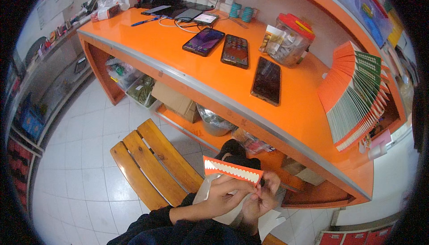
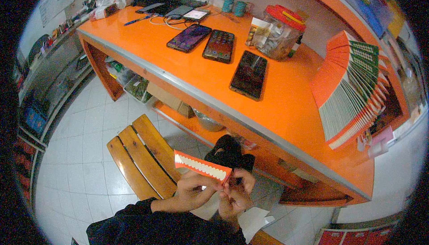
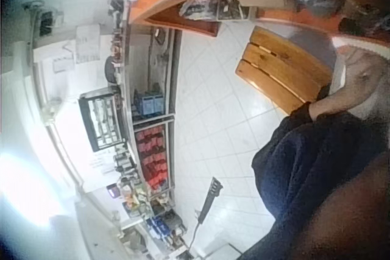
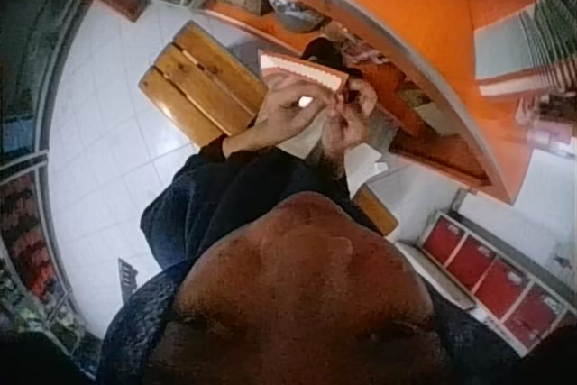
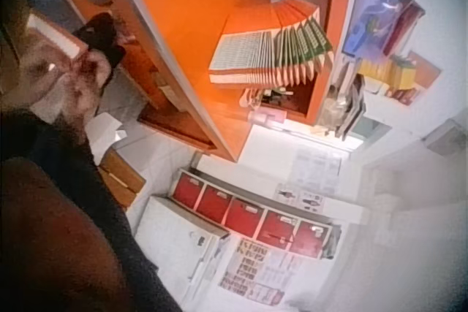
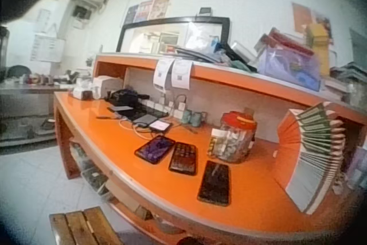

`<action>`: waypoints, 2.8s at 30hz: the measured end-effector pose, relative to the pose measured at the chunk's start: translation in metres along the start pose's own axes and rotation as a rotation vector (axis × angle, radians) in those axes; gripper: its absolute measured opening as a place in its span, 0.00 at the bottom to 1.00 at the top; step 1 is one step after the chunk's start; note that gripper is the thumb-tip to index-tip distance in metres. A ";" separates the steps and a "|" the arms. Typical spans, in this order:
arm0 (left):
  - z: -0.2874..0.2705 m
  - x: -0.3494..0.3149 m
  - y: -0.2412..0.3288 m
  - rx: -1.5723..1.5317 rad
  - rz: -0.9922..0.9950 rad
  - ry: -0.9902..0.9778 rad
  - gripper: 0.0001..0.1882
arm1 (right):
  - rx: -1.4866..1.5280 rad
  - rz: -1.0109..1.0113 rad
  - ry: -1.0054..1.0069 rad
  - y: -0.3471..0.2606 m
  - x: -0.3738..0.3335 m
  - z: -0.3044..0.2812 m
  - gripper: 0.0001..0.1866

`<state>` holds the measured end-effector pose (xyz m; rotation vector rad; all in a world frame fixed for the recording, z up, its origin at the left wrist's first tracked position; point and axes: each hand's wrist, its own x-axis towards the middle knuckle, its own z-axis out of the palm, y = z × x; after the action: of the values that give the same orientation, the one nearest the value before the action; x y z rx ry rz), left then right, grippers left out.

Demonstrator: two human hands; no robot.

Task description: The person sits at an orange counter and folds small, flat paper sheets into small rectangular boxes. They repeatedly pick up a sheet, fold the sides, and tuck the flaps to form a box, then place the finished box on a growing stack on the counter.

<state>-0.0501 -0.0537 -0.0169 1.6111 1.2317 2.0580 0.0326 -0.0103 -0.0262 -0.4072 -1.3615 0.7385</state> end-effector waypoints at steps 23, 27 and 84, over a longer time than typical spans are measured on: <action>-0.021 0.006 0.019 0.157 0.318 0.321 0.19 | -0.006 0.312 0.173 -0.012 -0.003 -0.034 0.33; -0.015 0.007 0.011 -0.594 -0.439 0.060 0.19 | -0.016 0.223 0.028 -0.019 -0.011 -0.025 0.26; 0.108 0.258 -0.018 -0.208 0.512 0.134 0.10 | -1.364 0.053 -0.384 0.053 0.322 -0.202 0.38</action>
<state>-0.0516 0.1737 0.1474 1.8507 0.6467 2.5292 0.2276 0.2774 0.1354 -1.4110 -2.0957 -0.2171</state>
